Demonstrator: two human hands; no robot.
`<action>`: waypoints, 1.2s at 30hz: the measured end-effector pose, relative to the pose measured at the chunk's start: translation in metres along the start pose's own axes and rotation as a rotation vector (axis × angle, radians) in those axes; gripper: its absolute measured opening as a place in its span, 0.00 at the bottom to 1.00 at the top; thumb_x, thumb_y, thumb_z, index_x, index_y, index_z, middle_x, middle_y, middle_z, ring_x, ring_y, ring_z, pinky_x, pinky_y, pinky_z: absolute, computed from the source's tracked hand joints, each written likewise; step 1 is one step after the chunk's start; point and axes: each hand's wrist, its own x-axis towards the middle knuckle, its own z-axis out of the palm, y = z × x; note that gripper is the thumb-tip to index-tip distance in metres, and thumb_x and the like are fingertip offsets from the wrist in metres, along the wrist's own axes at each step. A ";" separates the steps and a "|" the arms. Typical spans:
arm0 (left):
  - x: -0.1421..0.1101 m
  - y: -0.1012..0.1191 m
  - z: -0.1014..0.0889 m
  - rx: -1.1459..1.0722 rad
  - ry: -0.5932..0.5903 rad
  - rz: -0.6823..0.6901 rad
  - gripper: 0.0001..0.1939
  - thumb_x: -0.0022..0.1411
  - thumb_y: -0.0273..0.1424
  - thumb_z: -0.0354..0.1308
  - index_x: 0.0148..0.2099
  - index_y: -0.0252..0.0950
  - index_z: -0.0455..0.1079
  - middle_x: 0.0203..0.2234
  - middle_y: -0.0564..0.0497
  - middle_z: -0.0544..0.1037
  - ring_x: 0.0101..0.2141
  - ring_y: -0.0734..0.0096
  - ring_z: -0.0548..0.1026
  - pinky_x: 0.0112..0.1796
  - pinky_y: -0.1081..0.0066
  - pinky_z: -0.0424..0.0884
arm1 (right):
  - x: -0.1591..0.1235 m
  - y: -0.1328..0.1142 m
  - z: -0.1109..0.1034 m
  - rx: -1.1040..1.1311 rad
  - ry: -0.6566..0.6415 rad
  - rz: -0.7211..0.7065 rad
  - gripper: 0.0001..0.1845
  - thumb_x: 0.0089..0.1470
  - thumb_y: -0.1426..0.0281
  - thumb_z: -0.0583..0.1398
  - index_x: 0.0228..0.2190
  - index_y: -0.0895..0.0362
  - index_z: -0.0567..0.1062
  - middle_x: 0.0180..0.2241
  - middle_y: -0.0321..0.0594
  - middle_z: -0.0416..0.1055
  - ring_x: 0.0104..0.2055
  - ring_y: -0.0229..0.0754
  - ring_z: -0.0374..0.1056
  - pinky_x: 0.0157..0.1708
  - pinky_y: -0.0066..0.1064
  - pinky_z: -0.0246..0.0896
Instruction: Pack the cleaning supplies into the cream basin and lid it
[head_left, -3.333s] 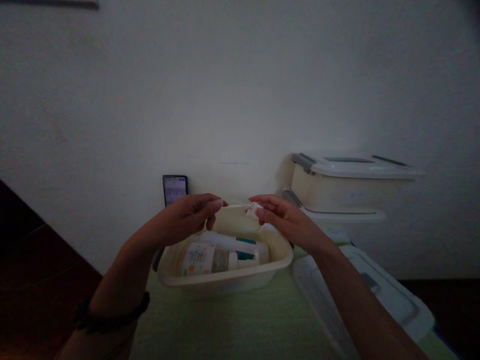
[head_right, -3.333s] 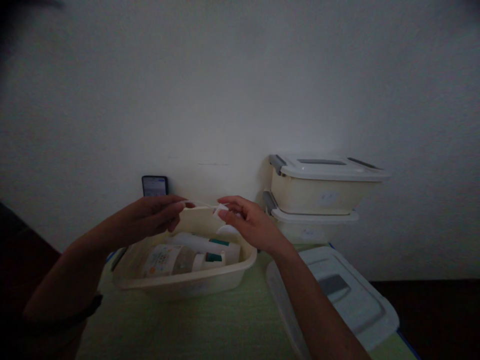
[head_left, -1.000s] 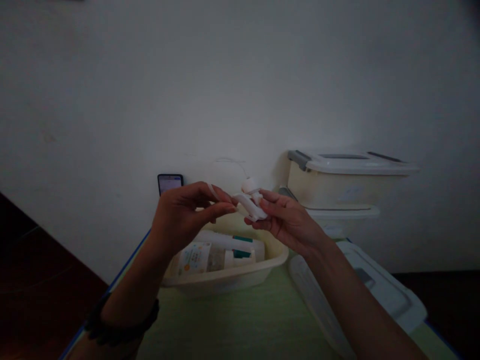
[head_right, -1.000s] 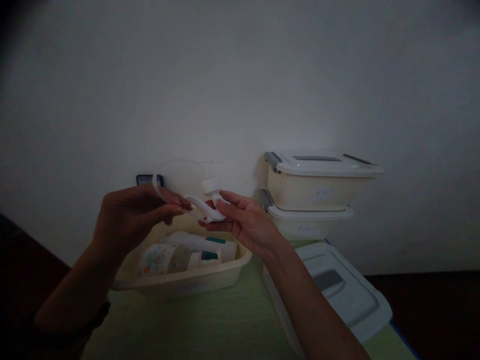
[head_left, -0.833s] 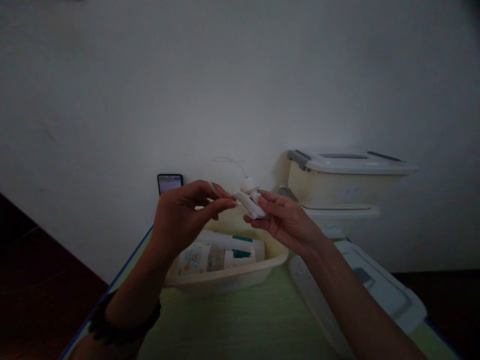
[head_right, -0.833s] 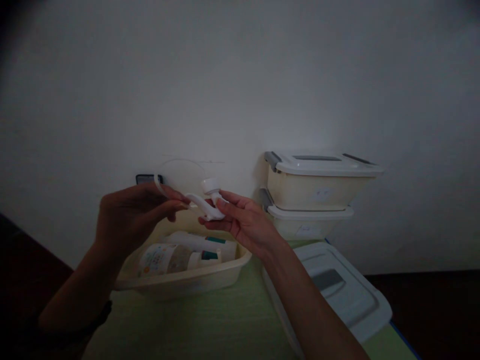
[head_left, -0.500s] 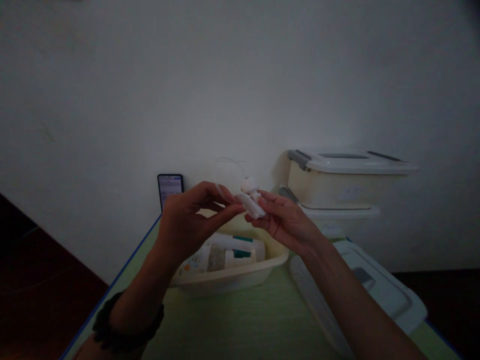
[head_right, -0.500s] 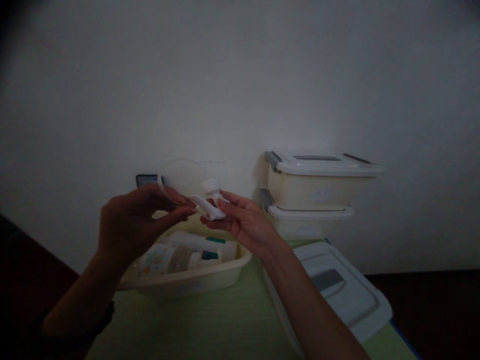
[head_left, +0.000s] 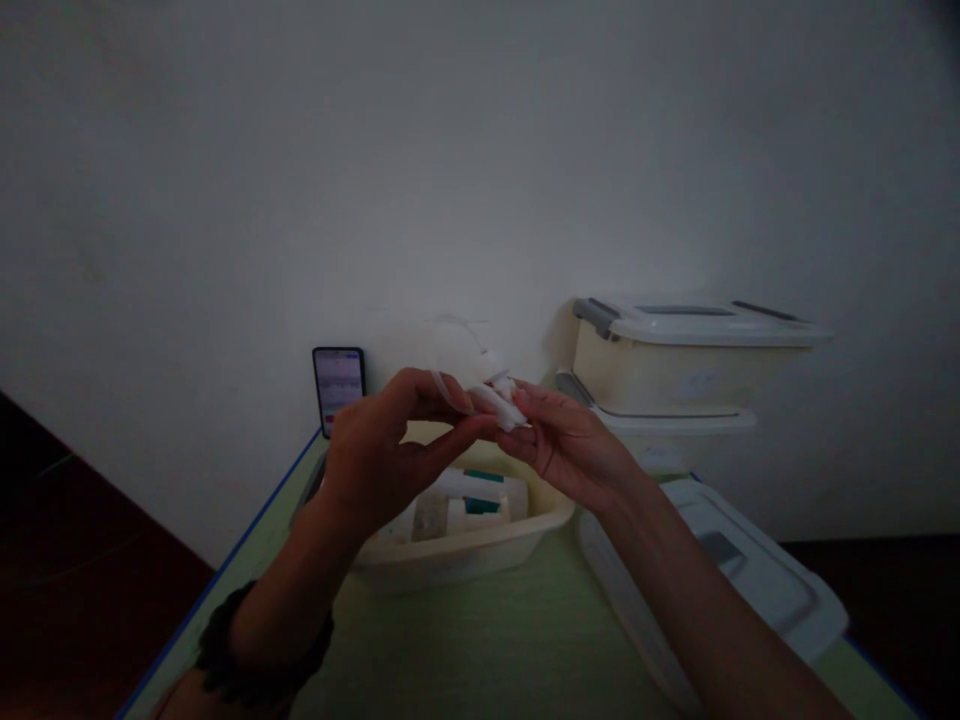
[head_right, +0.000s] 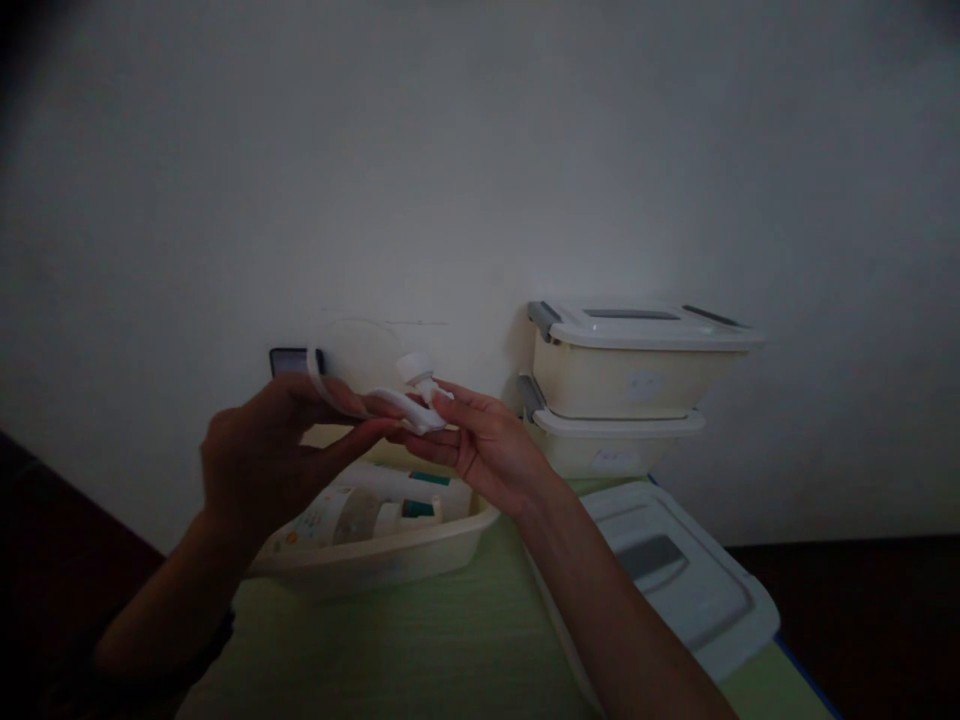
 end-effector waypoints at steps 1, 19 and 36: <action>0.000 0.001 0.001 0.014 -0.007 0.015 0.12 0.53 0.32 0.64 0.33 0.41 0.61 0.28 0.58 0.81 0.28 0.73 0.80 0.26 0.79 0.73 | 0.000 0.000 0.000 0.007 0.015 0.001 0.09 0.48 0.71 0.64 0.34 0.60 0.76 0.32 0.38 0.77 0.29 0.33 0.74 0.30 0.22 0.73; 0.006 0.000 0.006 -0.571 0.089 -0.342 0.17 0.47 0.24 0.67 0.31 0.38 0.59 0.23 0.58 0.79 0.28 0.71 0.80 0.31 0.77 0.78 | -0.008 -0.002 0.007 -0.254 -0.044 -0.022 0.17 0.50 0.58 0.62 0.24 0.58 0.66 0.12 0.24 0.58 0.12 0.26 0.58 0.13 0.17 0.55; 0.010 -0.020 -0.018 -0.786 0.046 -0.297 0.13 0.47 0.19 0.64 0.29 0.38 0.63 0.23 0.56 0.80 0.20 0.74 0.77 0.23 0.77 0.75 | -0.010 -0.011 -0.004 -0.582 -0.145 -0.227 0.10 0.55 0.65 0.59 0.36 0.59 0.68 0.23 0.31 0.69 0.23 0.30 0.66 0.24 0.23 0.64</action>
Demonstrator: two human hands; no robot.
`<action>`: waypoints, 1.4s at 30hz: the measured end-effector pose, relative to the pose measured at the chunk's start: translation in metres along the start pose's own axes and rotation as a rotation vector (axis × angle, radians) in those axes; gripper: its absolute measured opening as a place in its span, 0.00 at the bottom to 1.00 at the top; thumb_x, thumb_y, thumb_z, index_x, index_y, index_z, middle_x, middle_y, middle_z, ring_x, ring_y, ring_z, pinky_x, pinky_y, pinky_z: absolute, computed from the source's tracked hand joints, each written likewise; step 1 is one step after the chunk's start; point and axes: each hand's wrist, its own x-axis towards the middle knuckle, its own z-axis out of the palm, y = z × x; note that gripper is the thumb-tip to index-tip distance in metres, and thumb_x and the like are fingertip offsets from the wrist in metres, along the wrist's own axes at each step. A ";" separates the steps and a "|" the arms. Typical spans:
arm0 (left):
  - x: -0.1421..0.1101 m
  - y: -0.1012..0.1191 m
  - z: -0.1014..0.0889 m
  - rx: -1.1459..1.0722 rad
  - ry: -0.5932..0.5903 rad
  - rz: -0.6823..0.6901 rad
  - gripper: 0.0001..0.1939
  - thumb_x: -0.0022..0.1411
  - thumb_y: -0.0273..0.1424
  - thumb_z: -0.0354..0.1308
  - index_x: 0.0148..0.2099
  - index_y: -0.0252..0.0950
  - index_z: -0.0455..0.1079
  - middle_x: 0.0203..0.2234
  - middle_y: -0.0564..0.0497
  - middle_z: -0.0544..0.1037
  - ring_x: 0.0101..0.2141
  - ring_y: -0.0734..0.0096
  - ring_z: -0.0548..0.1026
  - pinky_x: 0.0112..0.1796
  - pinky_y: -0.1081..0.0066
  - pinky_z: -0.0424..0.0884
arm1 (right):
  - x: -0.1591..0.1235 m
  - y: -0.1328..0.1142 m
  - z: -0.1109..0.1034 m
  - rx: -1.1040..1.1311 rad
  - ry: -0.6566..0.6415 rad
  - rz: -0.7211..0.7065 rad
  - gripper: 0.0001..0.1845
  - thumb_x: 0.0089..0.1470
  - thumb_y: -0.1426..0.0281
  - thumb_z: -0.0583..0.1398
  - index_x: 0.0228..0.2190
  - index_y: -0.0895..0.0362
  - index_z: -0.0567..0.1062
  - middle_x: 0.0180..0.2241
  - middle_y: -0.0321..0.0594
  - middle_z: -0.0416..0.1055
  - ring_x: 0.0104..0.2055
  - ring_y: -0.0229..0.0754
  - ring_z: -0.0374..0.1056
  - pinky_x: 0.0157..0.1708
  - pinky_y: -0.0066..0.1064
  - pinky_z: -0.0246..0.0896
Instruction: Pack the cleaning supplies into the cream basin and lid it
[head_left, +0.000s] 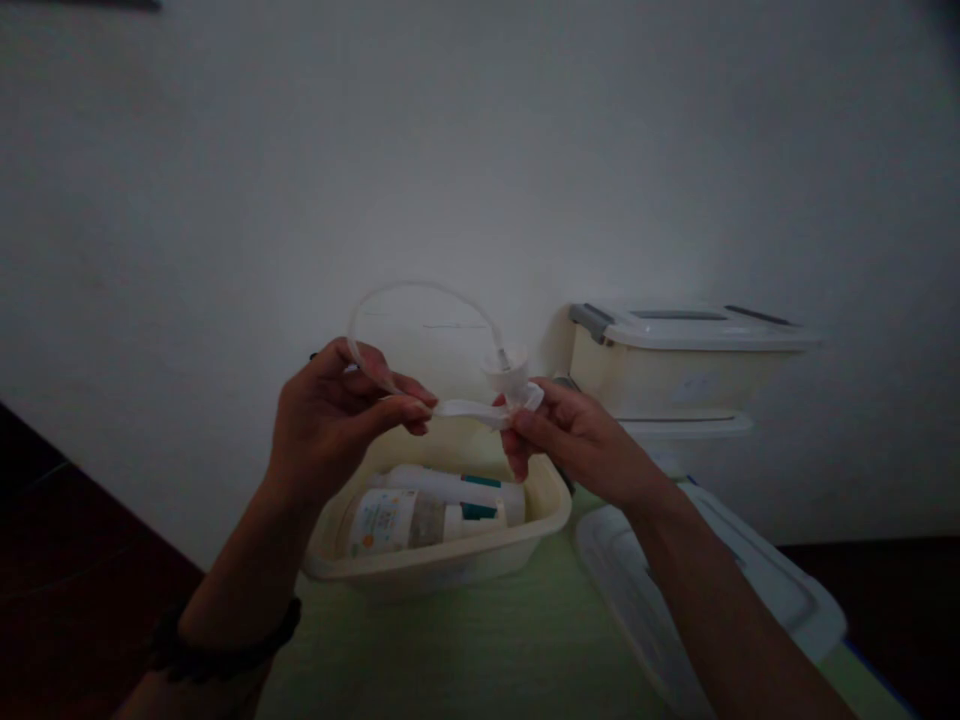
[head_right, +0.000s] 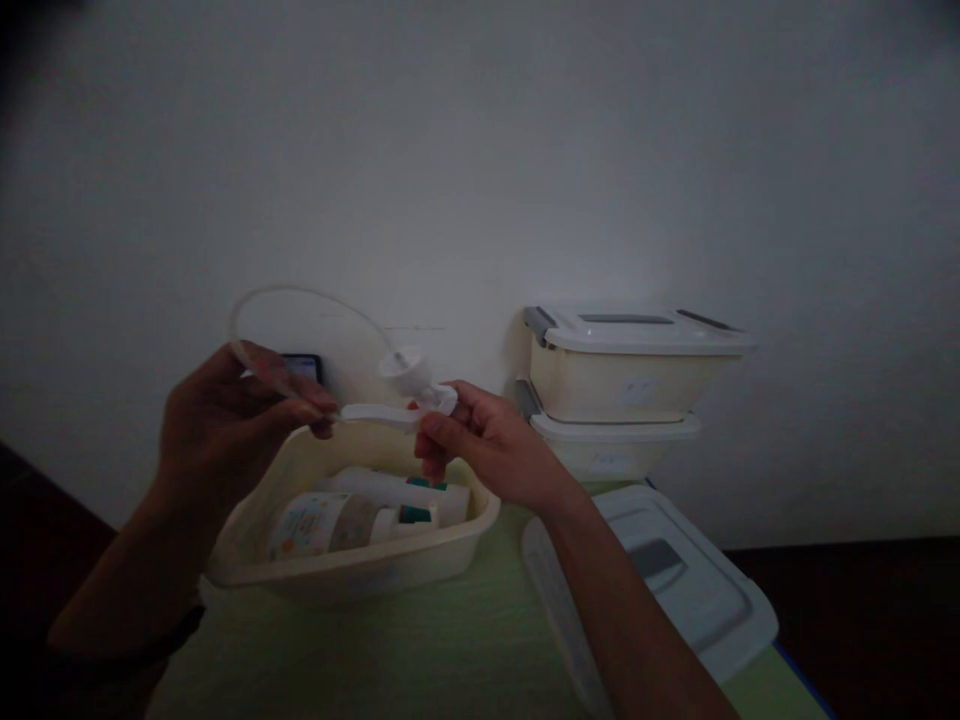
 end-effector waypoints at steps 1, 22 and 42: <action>0.001 0.000 -0.002 -0.005 0.015 0.006 0.13 0.47 0.20 0.65 0.29 0.38 0.64 0.23 0.56 0.80 0.20 0.75 0.77 0.23 0.78 0.75 | -0.001 -0.001 -0.001 -0.036 -0.015 -0.009 0.09 0.55 0.66 0.59 0.36 0.59 0.68 0.24 0.32 0.69 0.23 0.30 0.67 0.25 0.24 0.65; 0.001 0.023 0.000 0.244 -0.057 -0.289 0.15 0.46 0.22 0.67 0.20 0.38 0.62 0.23 0.57 0.82 0.27 0.72 0.80 0.26 0.81 0.75 | -0.005 -0.009 0.009 -0.343 -0.042 0.052 0.06 0.57 0.68 0.56 0.33 0.59 0.69 0.23 0.34 0.71 0.26 0.33 0.69 0.28 0.25 0.64; 0.000 0.006 0.012 0.397 -0.195 -0.468 0.11 0.47 0.32 0.67 0.22 0.35 0.68 0.22 0.52 0.79 0.23 0.72 0.76 0.23 0.77 0.70 | -0.004 -0.006 0.011 -0.544 -0.025 0.157 0.10 0.56 0.64 0.56 0.35 0.59 0.72 0.22 0.36 0.72 0.23 0.34 0.67 0.22 0.24 0.57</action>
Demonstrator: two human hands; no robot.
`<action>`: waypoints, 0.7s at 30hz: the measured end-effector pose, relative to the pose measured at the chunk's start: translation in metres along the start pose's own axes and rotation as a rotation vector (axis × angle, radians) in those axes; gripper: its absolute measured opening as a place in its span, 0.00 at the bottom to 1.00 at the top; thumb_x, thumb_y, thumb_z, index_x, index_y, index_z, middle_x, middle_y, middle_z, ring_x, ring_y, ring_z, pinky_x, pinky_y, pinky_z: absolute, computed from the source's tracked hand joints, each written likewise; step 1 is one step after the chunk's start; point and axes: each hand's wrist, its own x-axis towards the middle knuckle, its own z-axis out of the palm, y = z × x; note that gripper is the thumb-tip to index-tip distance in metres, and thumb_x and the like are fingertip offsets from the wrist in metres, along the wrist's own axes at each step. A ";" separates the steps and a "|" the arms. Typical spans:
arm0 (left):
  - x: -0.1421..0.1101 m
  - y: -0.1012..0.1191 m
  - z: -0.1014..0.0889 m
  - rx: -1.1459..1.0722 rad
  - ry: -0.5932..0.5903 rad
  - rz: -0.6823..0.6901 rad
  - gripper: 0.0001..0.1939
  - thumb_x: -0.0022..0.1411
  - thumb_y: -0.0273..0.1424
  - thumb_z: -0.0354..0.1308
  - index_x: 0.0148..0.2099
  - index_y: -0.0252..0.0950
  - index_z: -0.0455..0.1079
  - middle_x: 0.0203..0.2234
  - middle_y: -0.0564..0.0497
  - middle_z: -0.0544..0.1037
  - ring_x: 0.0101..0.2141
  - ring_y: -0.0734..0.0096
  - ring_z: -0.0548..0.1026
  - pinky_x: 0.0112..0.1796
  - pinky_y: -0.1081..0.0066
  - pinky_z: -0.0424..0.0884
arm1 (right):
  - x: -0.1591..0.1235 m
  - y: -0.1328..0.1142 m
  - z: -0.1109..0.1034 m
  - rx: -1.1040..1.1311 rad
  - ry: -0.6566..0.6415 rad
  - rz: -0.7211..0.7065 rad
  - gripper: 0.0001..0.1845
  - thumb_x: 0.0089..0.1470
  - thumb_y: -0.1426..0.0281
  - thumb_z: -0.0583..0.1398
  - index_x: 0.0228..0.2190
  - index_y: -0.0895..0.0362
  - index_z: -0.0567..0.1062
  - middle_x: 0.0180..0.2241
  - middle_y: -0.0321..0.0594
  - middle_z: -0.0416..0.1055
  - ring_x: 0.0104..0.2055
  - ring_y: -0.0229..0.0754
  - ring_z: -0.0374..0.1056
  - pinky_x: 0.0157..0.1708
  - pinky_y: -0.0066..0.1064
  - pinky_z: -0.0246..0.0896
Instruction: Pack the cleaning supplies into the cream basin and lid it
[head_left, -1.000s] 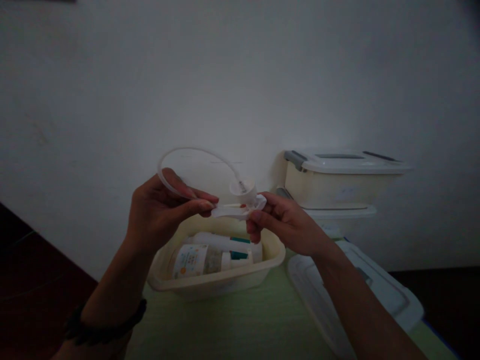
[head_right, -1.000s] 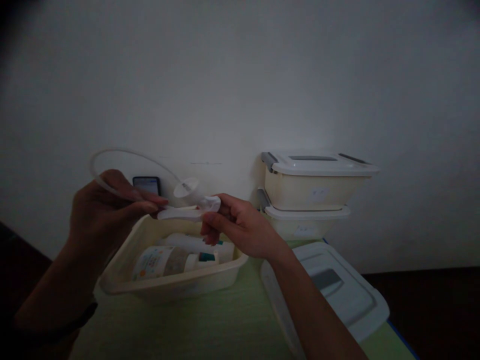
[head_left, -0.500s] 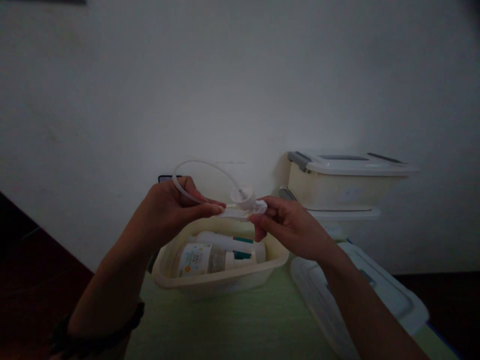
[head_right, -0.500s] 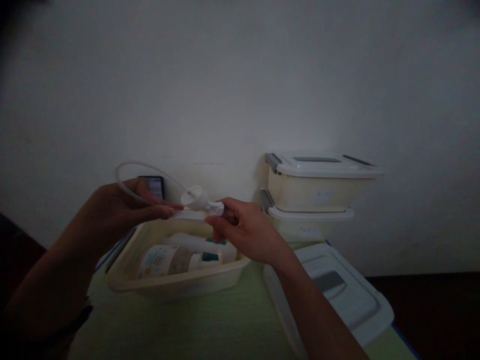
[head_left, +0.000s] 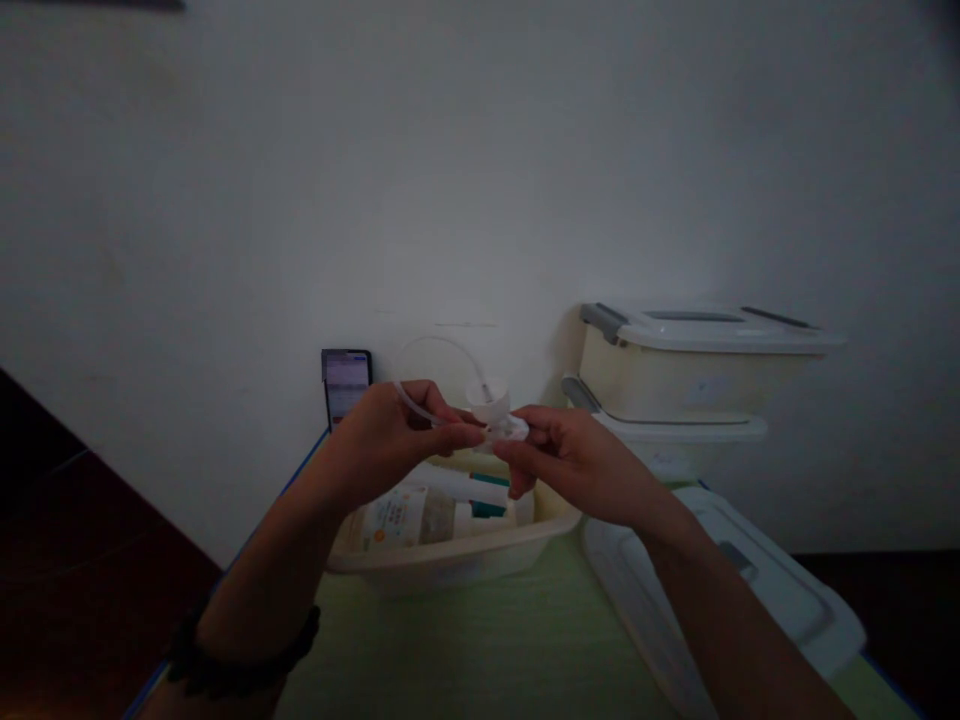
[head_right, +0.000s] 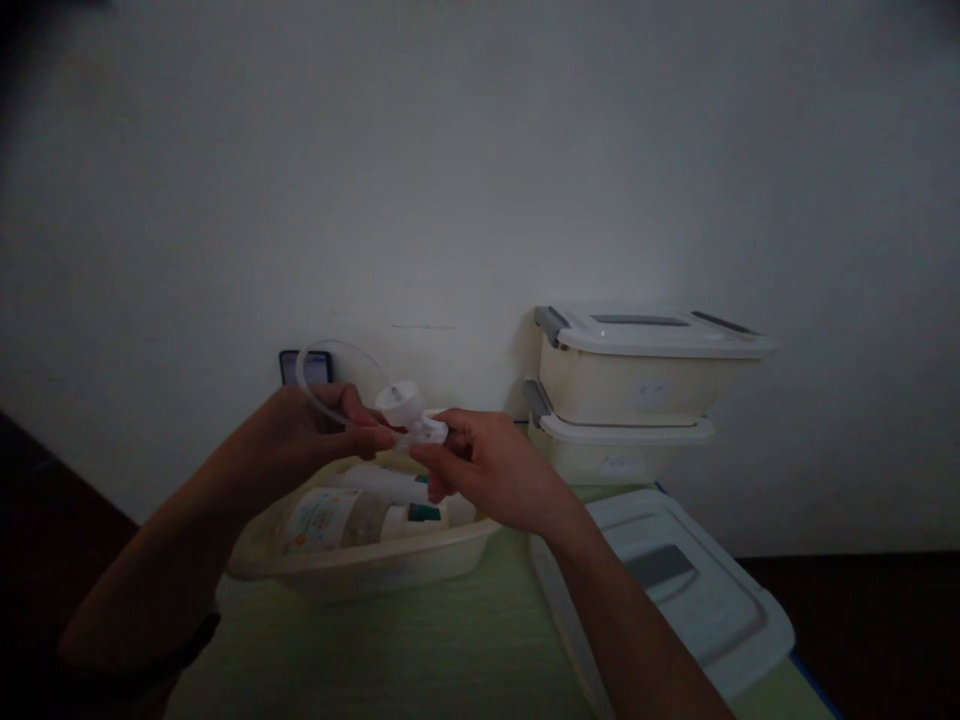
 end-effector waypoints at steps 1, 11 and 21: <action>0.001 -0.001 -0.001 -0.011 -0.008 -0.022 0.11 0.48 0.32 0.66 0.22 0.35 0.67 0.22 0.52 0.79 0.24 0.72 0.76 0.24 0.76 0.70 | 0.000 0.001 -0.001 0.002 -0.017 0.002 0.10 0.56 0.65 0.56 0.35 0.59 0.72 0.22 0.37 0.73 0.23 0.35 0.67 0.22 0.24 0.57; 0.006 -0.010 0.006 -0.046 -0.088 -0.111 0.11 0.51 0.35 0.63 0.29 0.34 0.66 0.22 0.52 0.79 0.24 0.72 0.77 0.27 0.72 0.73 | 0.002 0.005 -0.004 -0.159 -0.023 -0.043 0.13 0.59 0.63 0.52 0.28 0.58 0.67 0.14 0.29 0.64 0.15 0.30 0.59 0.16 0.20 0.49; 0.002 -0.008 -0.017 -0.039 -0.104 0.057 0.09 0.56 0.36 0.59 0.29 0.36 0.73 0.26 0.50 0.79 0.28 0.68 0.77 0.29 0.71 0.76 | 0.000 0.006 -0.012 -0.208 0.003 -0.079 0.13 0.56 0.62 0.55 0.29 0.58 0.71 0.15 0.27 0.60 0.15 0.29 0.56 0.14 0.21 0.46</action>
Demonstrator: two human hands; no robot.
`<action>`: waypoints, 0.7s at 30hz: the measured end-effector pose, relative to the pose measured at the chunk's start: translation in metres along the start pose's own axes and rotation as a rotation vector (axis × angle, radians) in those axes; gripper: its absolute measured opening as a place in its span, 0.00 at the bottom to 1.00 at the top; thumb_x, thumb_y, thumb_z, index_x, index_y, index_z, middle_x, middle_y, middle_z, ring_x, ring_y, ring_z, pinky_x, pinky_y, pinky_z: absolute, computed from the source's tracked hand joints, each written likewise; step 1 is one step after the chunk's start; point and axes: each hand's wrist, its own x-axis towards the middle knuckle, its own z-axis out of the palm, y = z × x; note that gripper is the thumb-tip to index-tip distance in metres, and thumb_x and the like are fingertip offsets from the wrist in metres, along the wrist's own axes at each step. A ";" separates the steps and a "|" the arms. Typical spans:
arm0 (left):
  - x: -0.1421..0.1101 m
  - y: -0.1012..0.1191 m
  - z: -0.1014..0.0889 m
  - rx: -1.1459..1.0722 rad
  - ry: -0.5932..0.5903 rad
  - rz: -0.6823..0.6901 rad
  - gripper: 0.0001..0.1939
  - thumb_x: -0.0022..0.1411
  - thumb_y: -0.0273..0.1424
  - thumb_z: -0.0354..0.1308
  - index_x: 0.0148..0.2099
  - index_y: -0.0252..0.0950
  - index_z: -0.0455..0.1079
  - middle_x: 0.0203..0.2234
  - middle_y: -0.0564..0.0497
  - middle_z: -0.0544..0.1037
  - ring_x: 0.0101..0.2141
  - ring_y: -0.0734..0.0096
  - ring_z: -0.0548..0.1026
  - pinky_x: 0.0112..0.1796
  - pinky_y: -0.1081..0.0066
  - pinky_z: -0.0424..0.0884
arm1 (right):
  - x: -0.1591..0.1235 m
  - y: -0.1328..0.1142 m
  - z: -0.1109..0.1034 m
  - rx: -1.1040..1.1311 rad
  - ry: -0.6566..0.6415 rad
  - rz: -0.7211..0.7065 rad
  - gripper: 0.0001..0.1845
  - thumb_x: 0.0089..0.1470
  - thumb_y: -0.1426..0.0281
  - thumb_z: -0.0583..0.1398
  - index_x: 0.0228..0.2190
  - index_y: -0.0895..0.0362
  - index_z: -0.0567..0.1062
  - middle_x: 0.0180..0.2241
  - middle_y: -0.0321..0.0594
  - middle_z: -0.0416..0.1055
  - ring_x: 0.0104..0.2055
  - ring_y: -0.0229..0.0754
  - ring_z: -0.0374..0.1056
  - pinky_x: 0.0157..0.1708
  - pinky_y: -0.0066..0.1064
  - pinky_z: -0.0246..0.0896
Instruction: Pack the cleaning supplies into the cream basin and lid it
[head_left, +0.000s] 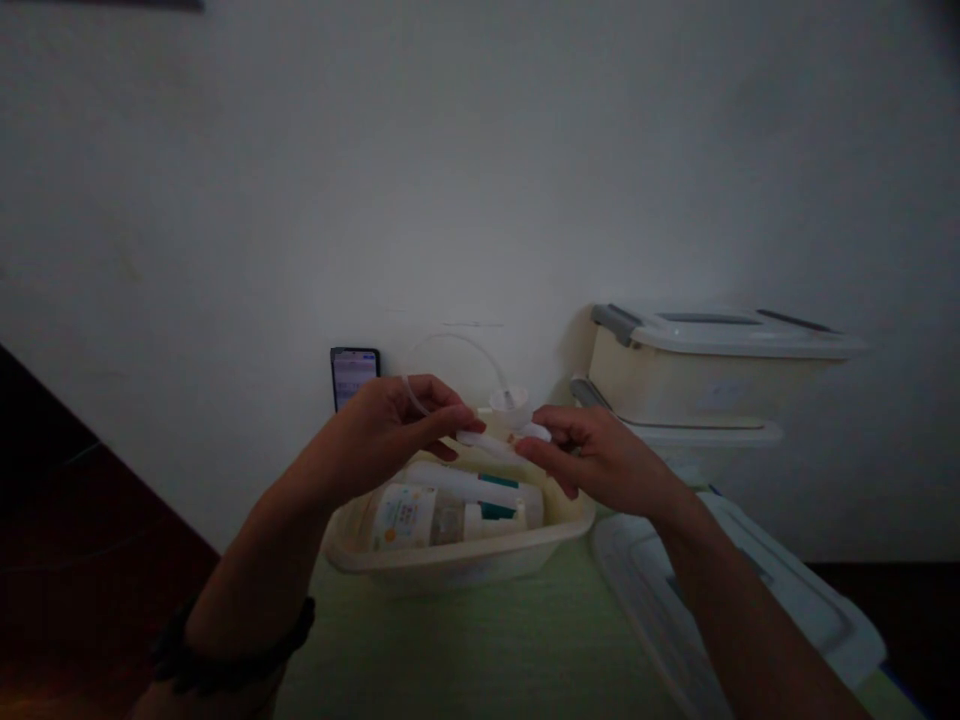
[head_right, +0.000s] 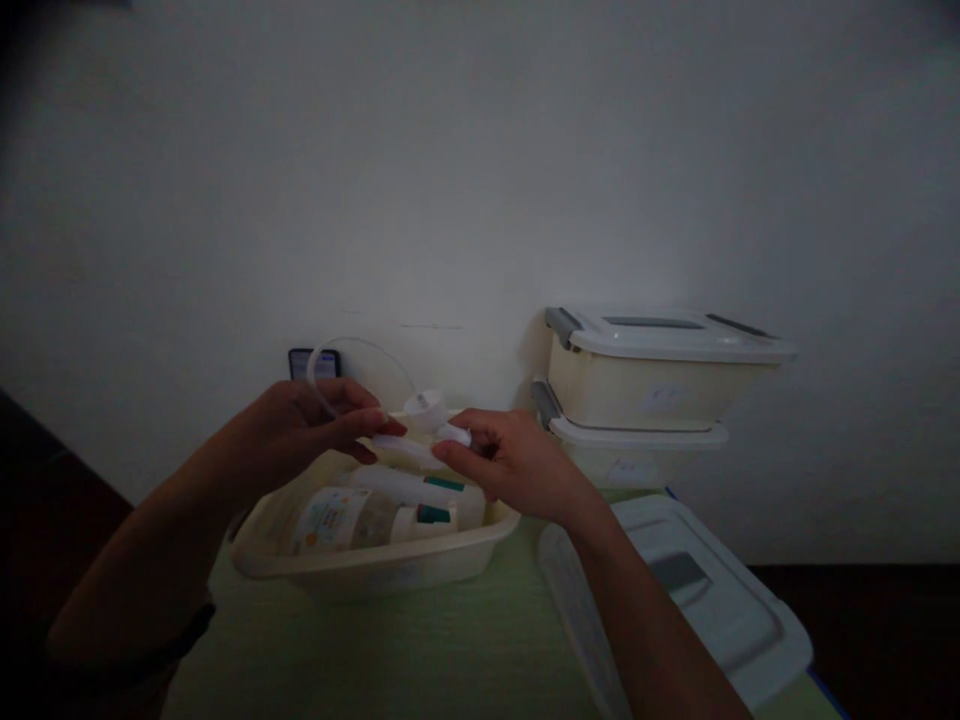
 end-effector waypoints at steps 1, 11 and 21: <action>-0.001 0.001 -0.001 0.040 -0.048 0.025 0.10 0.58 0.37 0.57 0.31 0.37 0.74 0.28 0.50 0.79 0.29 0.68 0.77 0.30 0.71 0.75 | 0.000 -0.001 -0.001 -0.012 0.003 -0.010 0.13 0.56 0.62 0.55 0.29 0.59 0.71 0.14 0.27 0.59 0.15 0.28 0.55 0.14 0.21 0.46; -0.008 0.010 0.009 0.254 -0.102 0.088 0.09 0.61 0.35 0.53 0.41 0.39 0.71 0.30 0.53 0.76 0.26 0.73 0.74 0.28 0.75 0.70 | -0.004 0.001 -0.010 -0.102 -0.064 0.009 0.17 0.57 0.59 0.53 0.30 0.59 0.72 0.15 0.29 0.60 0.16 0.31 0.56 0.15 0.22 0.47; -0.007 0.014 0.013 0.314 0.255 0.084 0.22 0.57 0.37 0.58 0.52 0.34 0.62 0.28 0.49 0.78 0.28 0.65 0.78 0.29 0.69 0.74 | -0.003 0.002 -0.012 -0.304 0.066 -0.009 0.17 0.57 0.60 0.54 0.24 0.58 0.70 0.16 0.30 0.61 0.18 0.31 0.55 0.19 0.24 0.45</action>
